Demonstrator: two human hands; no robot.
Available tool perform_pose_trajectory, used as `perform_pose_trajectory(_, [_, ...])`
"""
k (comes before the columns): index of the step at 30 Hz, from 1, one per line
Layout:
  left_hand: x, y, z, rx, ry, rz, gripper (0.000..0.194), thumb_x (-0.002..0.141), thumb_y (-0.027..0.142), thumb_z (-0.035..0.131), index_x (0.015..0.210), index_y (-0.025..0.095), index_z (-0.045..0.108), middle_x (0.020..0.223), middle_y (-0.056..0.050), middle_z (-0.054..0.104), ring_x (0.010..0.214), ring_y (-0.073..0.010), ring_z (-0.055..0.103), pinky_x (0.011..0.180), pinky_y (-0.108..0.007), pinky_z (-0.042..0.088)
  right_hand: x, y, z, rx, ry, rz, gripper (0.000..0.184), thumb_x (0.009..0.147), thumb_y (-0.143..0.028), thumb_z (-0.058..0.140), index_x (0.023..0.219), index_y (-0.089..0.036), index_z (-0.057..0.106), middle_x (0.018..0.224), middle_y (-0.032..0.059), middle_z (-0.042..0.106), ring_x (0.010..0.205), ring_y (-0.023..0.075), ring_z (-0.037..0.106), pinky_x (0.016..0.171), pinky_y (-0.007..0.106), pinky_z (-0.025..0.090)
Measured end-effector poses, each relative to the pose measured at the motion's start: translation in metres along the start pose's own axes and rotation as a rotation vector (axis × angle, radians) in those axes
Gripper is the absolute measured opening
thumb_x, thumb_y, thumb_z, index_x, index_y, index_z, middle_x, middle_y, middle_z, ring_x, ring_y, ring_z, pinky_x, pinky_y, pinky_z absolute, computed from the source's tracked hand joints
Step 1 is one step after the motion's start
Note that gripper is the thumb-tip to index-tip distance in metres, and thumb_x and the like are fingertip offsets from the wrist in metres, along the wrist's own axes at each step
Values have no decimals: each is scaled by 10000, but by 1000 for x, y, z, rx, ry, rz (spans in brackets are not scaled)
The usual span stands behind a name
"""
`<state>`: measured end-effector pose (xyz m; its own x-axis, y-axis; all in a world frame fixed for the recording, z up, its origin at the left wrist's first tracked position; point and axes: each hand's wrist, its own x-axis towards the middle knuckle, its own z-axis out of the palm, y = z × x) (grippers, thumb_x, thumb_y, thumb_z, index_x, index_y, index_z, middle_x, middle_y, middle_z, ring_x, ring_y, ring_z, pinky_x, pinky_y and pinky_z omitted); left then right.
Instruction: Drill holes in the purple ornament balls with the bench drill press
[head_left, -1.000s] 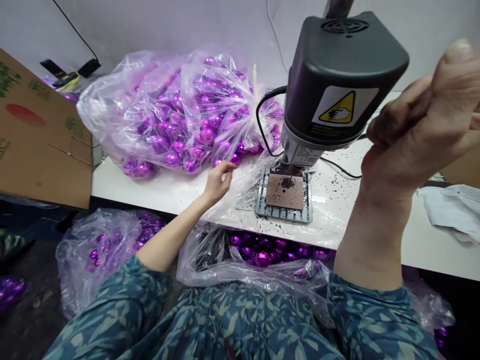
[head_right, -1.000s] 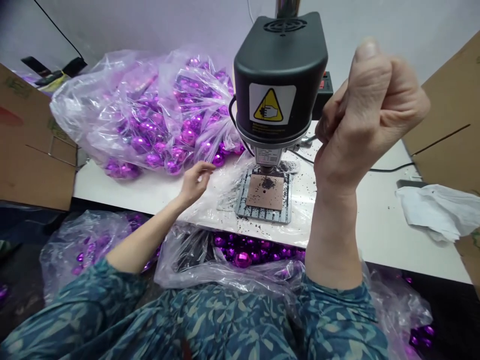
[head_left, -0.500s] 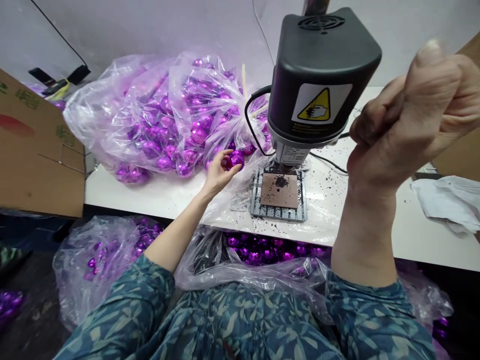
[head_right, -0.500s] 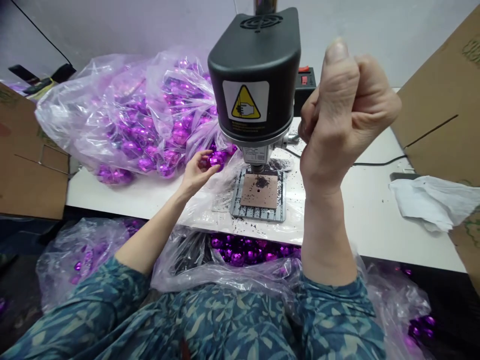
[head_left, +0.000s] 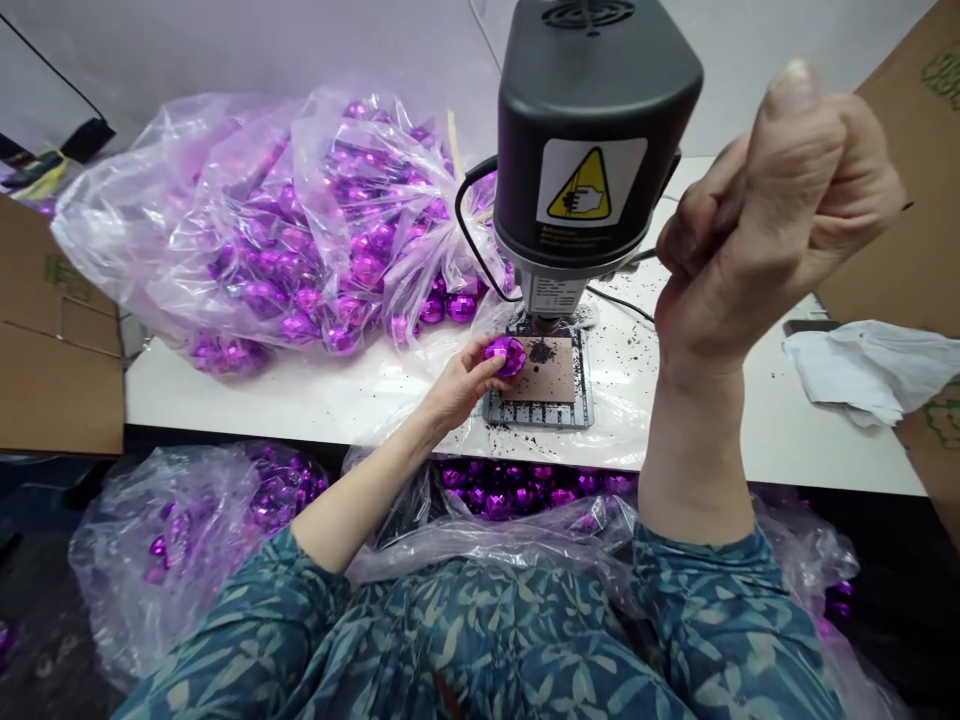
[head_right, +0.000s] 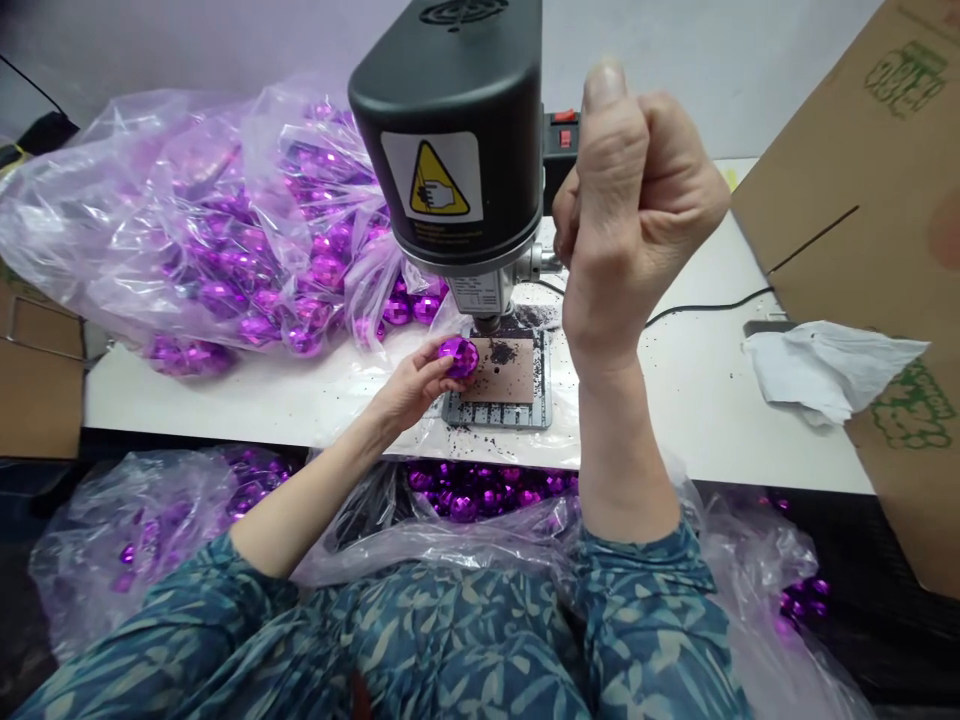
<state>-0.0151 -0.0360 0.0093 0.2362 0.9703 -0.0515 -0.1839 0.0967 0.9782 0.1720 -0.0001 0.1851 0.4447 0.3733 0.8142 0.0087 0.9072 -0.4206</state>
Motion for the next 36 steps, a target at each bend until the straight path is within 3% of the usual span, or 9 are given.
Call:
perform_pose_trajectory(4, [3, -3, 1, 57, -14, 34, 424, 973, 415, 513, 1370, 264, 509, 1119, -92, 729, 785, -178, 728, 601, -308, 589, 0, 0, 0, 12, 0, -7, 553, 738, -604, 662, 552, -206, 325, 420, -84, 269, 330, 38, 278, 354, 270, 161])
perform_pose_trajectory(7, [7, -1, 1, 110, -48, 63, 477, 896, 406, 664, 1336, 262, 550, 1130, -93, 730, 799, -176, 718, 607, -292, 576, 0, 1, -1, 73, 9, -7, 524, 738, -527, 709, 561, -202, 339, 420, -88, 273, 327, 37, 272, 351, 268, 147])
perform_pose_trajectory(10, [10, -3, 0, 203, -64, 118, 642, 746, 389, 854, 1305, 253, 569, 1173, -89, 721, 879, -193, 716, 669, -299, 598, -1, 1, -1, 54, 2, 5, 559, 743, -604, 673, 564, -203, 326, 426, -89, 269, 332, 27, 276, 357, 260, 147])
perform_pose_trajectory(14, [14, -9, 0, 234, -34, 73, 599, 792, 483, 820, 1266, 223, 561, 1107, -94, 725, 721, -151, 678, 526, -250, 534, -1, 2, 0, 24, 2, -20, 615, 737, -704, 613, 568, -205, 296, 424, -90, 266, 329, 20, 261, 350, 259, 146])
perform_pose_trajectory(21, [22, -7, 2, 238, -66, 26, 556, 843, 512, 778, 1279, 210, 611, 1088, -94, 732, 633, -111, 629, 512, -241, 514, -3, -4, 1, 11, 5, -1, 610, 759, -684, 603, 573, -203, 277, 438, -83, 250, 343, 17, 264, 379, 256, 160])
perform_pose_trajectory(26, [28, -9, 4, 319, -47, 75, 551, 821, 477, 800, 1263, 194, 633, 1053, -102, 725, 736, -157, 665, 600, -280, 551, -4, -7, 1, -70, -12, 14, 601, 788, -711, 522, 595, -215, 242, 453, -74, 249, 362, 19, 276, 394, 252, 191])
perform_pose_trajectory(30, [30, -15, 9, 451, -23, 148, 550, 801, 424, 815, 1256, 168, 644, 1053, -96, 717, 799, -170, 664, 712, -325, 582, -4, -4, 2, -13, 4, -3, 609, 787, -688, 560, 597, -215, 227, 449, -82, 219, 354, 17, 257, 381, 249, 157])
perform_pose_trajectory(36, [27, -23, 26, 748, 47, 376, 509, 806, 381, 825, 1246, 186, 662, 1164, -110, 658, 1048, -246, 657, 905, -404, 575, -4, -6, 3, -59, 23, 17, 631, 779, -764, 506, 588, -223, 242, 440, -79, 223, 356, 23, 261, 381, 252, 176])
